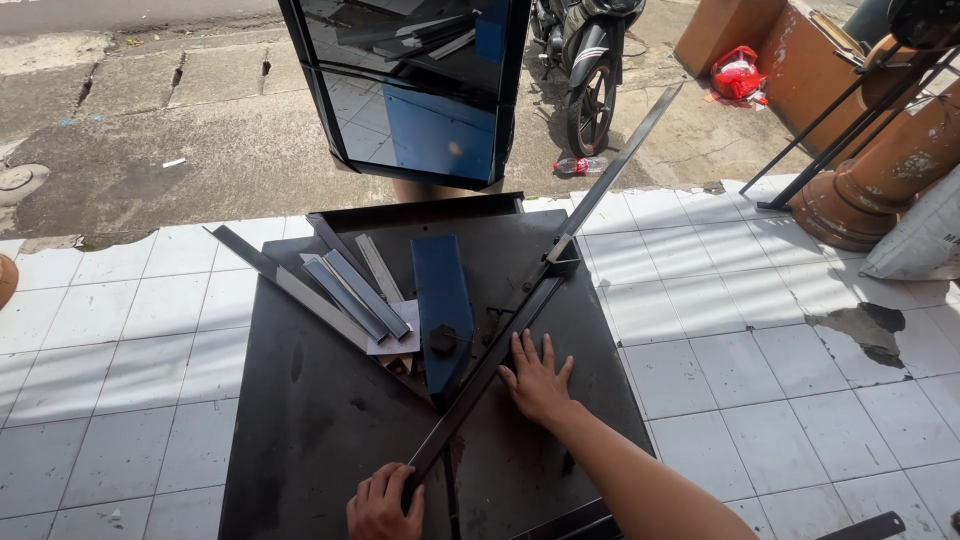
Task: Measuring and marking metal frame profiles on a workbench using a ruler and a marking tool.
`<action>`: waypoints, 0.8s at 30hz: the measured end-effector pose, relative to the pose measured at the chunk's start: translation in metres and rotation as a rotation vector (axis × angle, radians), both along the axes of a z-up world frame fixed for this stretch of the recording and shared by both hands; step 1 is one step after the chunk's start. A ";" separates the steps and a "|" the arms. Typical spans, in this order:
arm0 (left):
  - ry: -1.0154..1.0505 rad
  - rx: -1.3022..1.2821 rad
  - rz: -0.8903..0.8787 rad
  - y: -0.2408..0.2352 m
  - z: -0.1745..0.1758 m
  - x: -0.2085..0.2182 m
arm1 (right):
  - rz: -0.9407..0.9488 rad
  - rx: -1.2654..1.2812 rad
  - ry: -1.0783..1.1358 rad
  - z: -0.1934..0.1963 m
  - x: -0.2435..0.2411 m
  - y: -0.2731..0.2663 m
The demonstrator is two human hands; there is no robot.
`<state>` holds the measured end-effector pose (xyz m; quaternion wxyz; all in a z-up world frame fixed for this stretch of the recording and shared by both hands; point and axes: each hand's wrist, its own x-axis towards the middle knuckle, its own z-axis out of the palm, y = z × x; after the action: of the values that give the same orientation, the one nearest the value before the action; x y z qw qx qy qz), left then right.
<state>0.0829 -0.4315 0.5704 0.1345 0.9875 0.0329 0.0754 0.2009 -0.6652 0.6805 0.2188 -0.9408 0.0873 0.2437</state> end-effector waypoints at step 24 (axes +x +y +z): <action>-0.165 -0.231 -0.187 0.012 0.027 -0.008 | -0.069 -0.078 -0.009 -0.022 0.021 -0.004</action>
<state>0.0748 -0.4192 0.5977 0.2559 0.9546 -0.0621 0.1392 0.2219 -0.6690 0.6583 0.1909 -0.9461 0.1283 0.2281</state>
